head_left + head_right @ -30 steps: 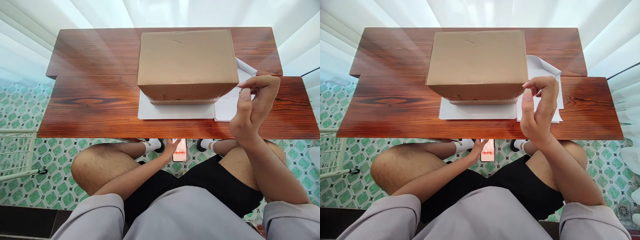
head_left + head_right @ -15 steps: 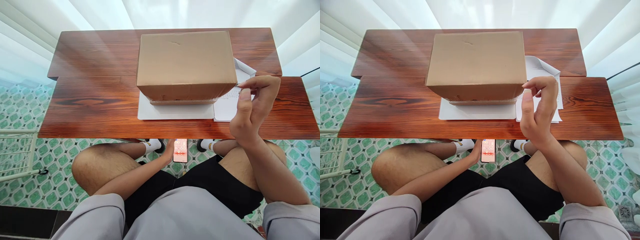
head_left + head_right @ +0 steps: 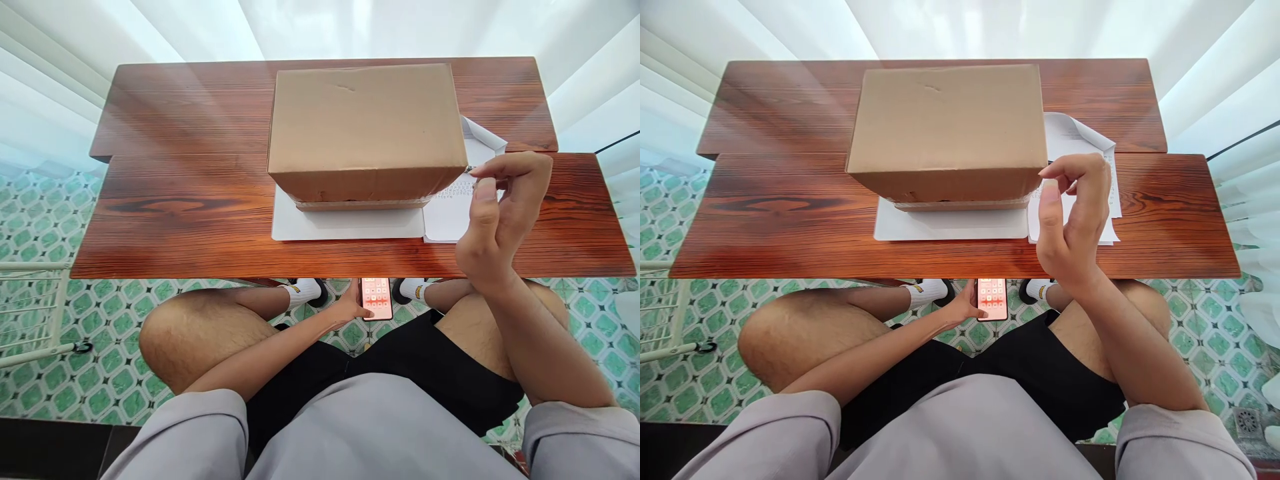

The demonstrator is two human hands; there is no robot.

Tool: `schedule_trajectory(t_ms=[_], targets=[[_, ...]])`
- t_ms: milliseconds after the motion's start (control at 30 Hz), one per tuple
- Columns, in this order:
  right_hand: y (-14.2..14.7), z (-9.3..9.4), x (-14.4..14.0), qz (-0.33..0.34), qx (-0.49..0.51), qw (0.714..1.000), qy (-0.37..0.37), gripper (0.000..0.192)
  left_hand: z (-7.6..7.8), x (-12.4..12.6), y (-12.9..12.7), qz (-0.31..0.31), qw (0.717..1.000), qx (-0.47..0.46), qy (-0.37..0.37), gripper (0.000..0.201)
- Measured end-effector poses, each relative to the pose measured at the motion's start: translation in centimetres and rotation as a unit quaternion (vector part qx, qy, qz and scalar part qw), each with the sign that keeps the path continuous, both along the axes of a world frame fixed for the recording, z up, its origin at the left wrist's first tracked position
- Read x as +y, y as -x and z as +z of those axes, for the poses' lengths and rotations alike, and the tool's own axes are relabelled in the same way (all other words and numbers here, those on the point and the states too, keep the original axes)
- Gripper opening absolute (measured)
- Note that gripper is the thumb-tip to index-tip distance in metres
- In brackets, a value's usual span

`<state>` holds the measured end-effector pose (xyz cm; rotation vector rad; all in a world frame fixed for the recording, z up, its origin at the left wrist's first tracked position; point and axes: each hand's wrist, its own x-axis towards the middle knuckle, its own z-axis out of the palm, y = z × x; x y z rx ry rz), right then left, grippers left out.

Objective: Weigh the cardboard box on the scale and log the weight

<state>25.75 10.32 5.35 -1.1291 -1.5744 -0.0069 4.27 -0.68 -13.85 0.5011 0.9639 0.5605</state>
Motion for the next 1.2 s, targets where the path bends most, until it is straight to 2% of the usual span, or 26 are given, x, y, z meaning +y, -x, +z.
schedule_trajectory(t_ms=[67, 167, 233, 400, 667, 833, 1000, 1200], targets=[[-0.1, -0.1, 0.0, -0.008, -0.003, 1.000, -0.004, 0.024, 0.0, 0.0, -0.1, -0.001, 1.000, -0.016, 0.006, 0.098], [-0.1, -0.2, 0.0, -0.024, -0.009, 1.000, 0.004, 0.027, -0.1, 0.0, -0.2, 0.005, 0.999, -0.041, 0.023, 0.072], [0.0, -0.1, 0.0, -0.032, -0.010, 0.999, 0.010, 0.028, -0.1, -0.1, -0.1, 0.003, 0.998, -0.054, 0.036, 0.066], [0.1, 0.1, 0.1, -0.004, -0.006, 1.000, -0.012, 0.023, 0.1, -0.3, 0.3, -0.011, 0.997, -0.044, 0.060, 0.067], [-0.1, -0.2, 0.0, 0.013, 0.013, 1.000, 0.024, 0.026, 0.3, -0.3, 0.0, -0.008, 0.999, -0.027, 0.046, 0.082], [0.2, 0.0, 0.2, 0.023, 0.003, 1.000, -0.020, 0.019, 0.0, -0.4, 0.0, -0.005, 0.999, -0.005, 0.037, 0.088], [0.3, 0.2, 0.1, 0.002, -0.010, 1.000, 0.001, 0.023, -1.6, -0.9, 0.2, 0.007, 0.999, 0.011, 0.034, 0.079], [0.3, 0.1, 0.1, 0.020, -0.003, 1.000, -0.022, 0.019, -5.8, -0.9, 1.4, 0.035, 0.997, 0.073, 0.021, 0.061]])
